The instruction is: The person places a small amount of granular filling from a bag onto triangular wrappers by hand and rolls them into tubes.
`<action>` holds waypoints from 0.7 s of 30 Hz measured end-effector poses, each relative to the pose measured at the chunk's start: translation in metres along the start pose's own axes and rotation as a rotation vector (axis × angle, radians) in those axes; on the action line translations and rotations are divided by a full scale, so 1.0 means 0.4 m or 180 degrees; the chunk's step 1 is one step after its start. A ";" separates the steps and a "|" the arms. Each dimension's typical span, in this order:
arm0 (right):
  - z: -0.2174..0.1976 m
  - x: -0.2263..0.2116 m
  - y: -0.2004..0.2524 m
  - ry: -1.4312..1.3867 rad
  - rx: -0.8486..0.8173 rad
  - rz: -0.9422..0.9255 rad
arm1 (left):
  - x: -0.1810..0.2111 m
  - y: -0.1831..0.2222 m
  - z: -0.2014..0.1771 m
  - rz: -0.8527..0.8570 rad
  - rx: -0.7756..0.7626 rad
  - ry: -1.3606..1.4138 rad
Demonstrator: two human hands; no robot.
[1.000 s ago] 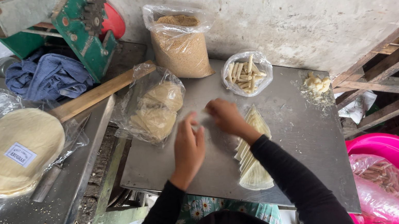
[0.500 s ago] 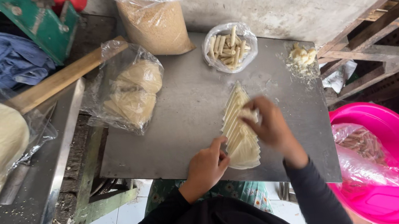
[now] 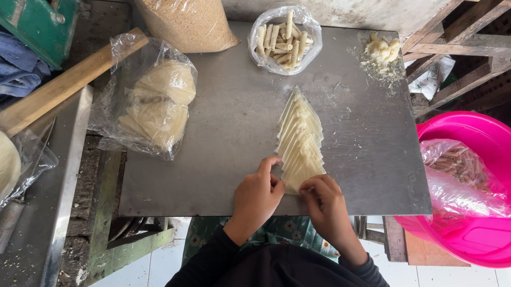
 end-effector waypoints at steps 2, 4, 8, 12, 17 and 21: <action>-0.010 0.050 0.000 -0.0685 0.0097 0.0407 | 0.004 0.004 0.004 0.0131 0.0028 -0.0068; -0.038 0.088 -0.014 -0.1582 0.0313 0.0558 | 0.006 0.008 0.008 0.0266 0.0042 -0.0177; -0.137 0.143 -0.061 -0.1797 0.0612 0.0865 | 0.011 0.010 0.011 0.0533 0.0073 -0.0339; -0.194 0.111 -0.132 -0.1917 0.0491 0.0591 | 0.014 0.013 0.009 0.0583 0.0012 -0.0329; -0.147 0.007 -0.256 -0.2138 -0.0207 0.0244 | -0.001 0.031 -0.038 0.0367 0.0088 -0.0171; -0.047 -0.104 -0.389 -0.1598 -0.0456 -0.0305 | -0.045 0.047 -0.148 0.0217 0.0618 -0.0080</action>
Point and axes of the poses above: each hand's wrist, its own y-axis away from the middle knuckle, its own z-axis out of the palm, x = y × z, the point moved 7 cm from there along -y, towards the middle knuckle, and after that the axes turned 1 degree about z, right-handed, at the moved point
